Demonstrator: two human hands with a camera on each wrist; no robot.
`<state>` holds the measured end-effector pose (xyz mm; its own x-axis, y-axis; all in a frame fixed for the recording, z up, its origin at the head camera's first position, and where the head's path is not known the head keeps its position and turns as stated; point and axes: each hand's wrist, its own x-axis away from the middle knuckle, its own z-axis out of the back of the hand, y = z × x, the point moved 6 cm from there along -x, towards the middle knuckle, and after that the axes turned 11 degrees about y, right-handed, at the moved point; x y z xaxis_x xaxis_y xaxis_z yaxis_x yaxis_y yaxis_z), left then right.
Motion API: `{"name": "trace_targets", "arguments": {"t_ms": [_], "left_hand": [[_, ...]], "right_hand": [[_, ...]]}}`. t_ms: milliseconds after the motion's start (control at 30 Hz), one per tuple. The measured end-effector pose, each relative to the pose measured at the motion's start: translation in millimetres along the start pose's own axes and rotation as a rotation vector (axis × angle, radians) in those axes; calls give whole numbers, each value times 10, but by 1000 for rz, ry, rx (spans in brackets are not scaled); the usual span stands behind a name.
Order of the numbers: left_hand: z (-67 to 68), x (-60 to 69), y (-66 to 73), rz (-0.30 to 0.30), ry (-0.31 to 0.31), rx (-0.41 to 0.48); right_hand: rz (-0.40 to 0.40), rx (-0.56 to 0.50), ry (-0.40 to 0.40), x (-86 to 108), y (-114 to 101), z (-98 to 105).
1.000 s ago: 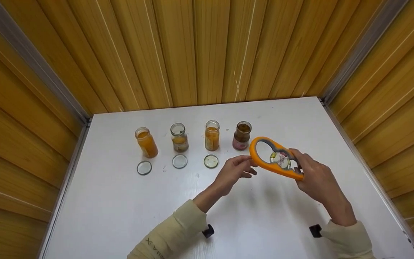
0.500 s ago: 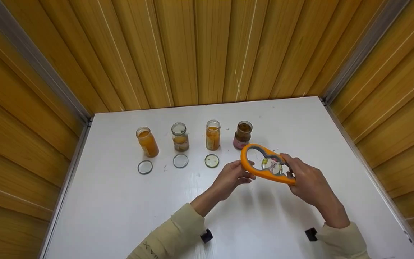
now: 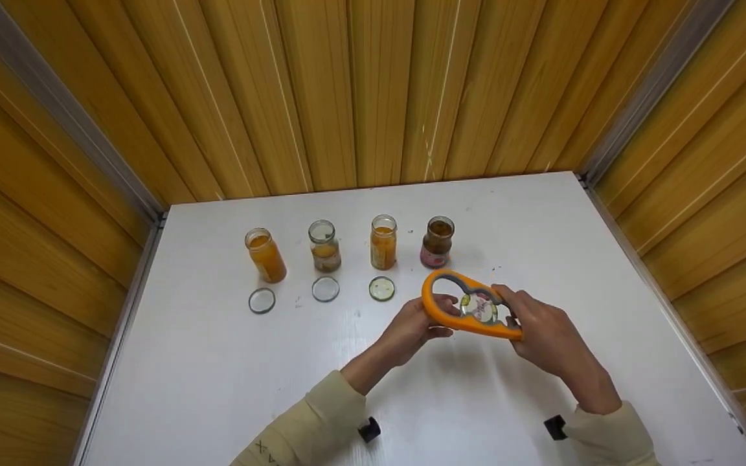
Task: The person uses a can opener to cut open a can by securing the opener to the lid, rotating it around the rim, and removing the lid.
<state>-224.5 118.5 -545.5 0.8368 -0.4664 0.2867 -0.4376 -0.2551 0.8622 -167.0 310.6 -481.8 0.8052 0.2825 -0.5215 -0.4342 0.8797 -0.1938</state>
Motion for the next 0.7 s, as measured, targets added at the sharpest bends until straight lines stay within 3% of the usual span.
{"name": "trace_targets", "arguments": {"t_ms": [300, 533, 700], "left_hand": [[38, 139, -53, 1, -28, -8], [99, 128, -121, 7, 7, -32], [135, 137, -158, 13, 1, -40]], "right_hand": [[4, -13, -46, 28, -84, -76], [55, -1, -42, 60, -135, -129], [40, -4, -66, 78, -141, -170]]}}
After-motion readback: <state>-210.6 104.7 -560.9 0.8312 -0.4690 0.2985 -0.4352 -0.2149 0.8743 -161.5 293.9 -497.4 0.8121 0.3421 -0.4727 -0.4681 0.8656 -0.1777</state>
